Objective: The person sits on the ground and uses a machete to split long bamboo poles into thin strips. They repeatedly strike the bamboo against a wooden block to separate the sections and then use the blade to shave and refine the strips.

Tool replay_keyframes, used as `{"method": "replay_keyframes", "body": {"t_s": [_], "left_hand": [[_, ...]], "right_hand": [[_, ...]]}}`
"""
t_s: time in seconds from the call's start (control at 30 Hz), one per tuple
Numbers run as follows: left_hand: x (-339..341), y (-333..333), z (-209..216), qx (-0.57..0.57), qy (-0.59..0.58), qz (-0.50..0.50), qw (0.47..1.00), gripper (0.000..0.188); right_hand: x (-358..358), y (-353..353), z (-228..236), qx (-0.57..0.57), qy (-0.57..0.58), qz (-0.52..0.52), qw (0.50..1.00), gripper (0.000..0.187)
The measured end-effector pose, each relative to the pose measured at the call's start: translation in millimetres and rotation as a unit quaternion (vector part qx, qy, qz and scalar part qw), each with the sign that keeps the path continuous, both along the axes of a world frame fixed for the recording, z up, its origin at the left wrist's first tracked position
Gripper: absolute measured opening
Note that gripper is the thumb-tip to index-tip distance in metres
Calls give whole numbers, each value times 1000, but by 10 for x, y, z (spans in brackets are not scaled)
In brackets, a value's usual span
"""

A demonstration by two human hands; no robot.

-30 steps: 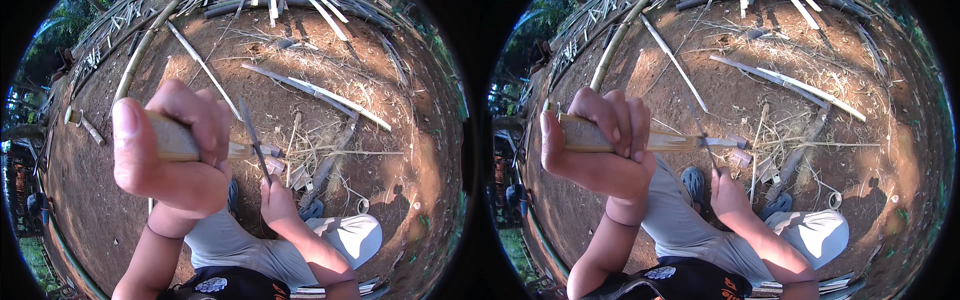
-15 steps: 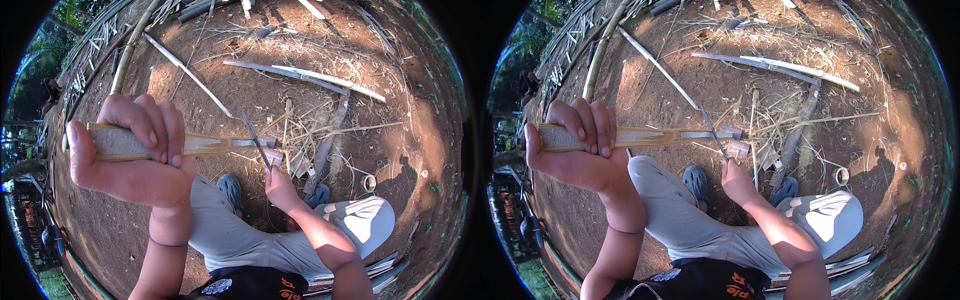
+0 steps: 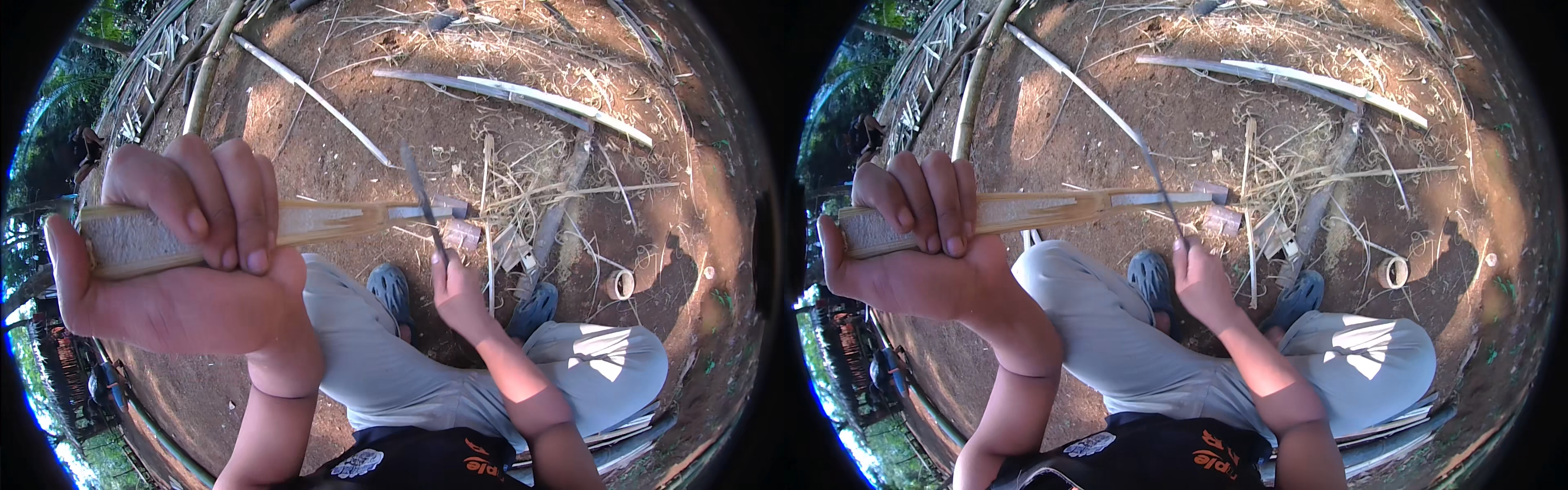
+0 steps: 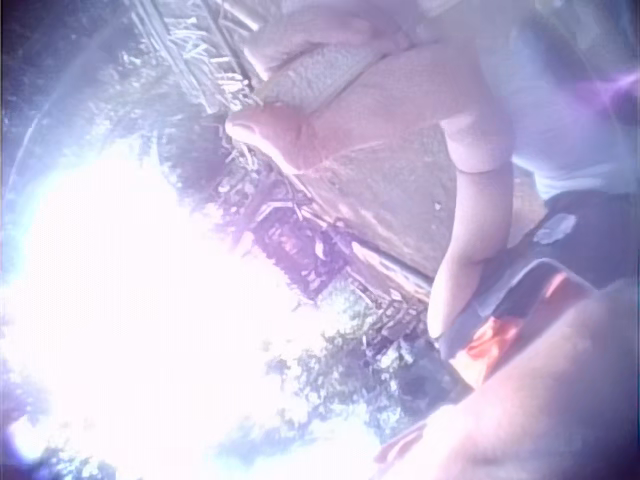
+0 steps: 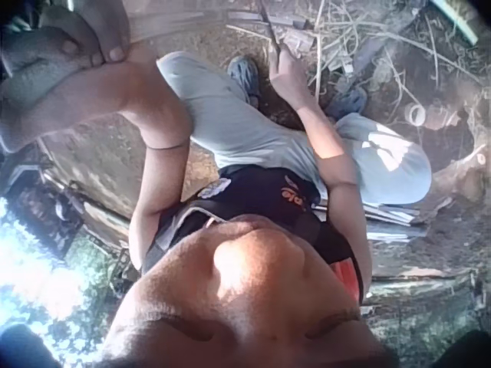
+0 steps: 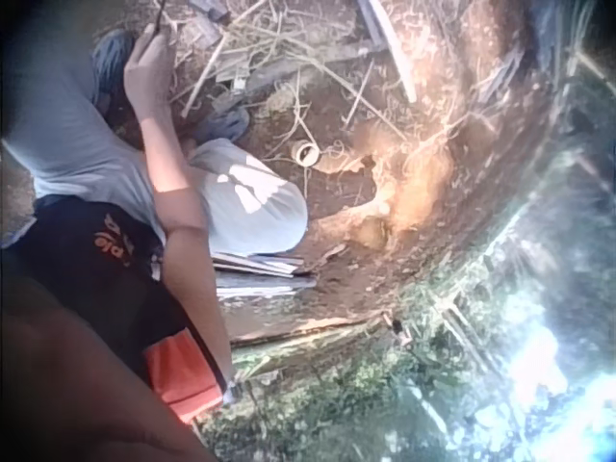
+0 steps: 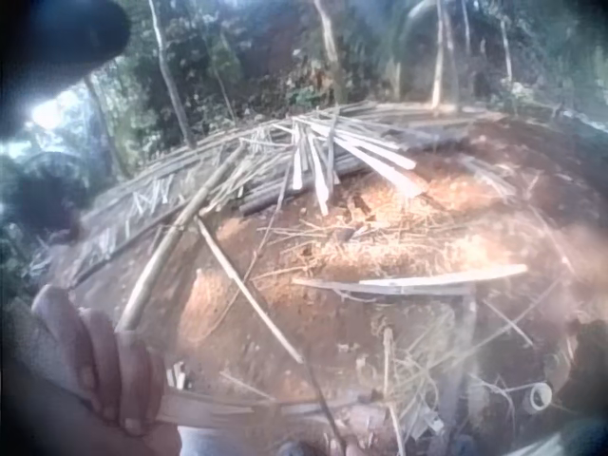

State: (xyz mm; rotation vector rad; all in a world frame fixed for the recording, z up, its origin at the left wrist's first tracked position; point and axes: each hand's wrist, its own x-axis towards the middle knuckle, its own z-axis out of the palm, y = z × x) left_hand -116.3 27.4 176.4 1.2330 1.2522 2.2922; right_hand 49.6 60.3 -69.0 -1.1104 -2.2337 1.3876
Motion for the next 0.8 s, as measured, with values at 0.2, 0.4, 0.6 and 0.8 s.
{"method": "replay_keyframes", "body": {"t_s": [0.2, 0.4, 0.6, 0.8], "left_hand": [[32, 28, 1, 2, -13, 23, 1000, 50], [43, 53, 27, 0, -13, -44, 999, 47], [105, 61, 8, 8, -15, 77, 997, 47], [152, 56, 38, 18, -16, 55, 998, 48]], "right_hand": [[60, -235, 457, -43, 139, 27, 989, 33], [223, -72, -584, -100, -12, -112, 989, 40], [-15, -132, 377, -12, 120, 7, 993, 40], [100, -31, -696, -118, -70, -70, 988, 45]]}}
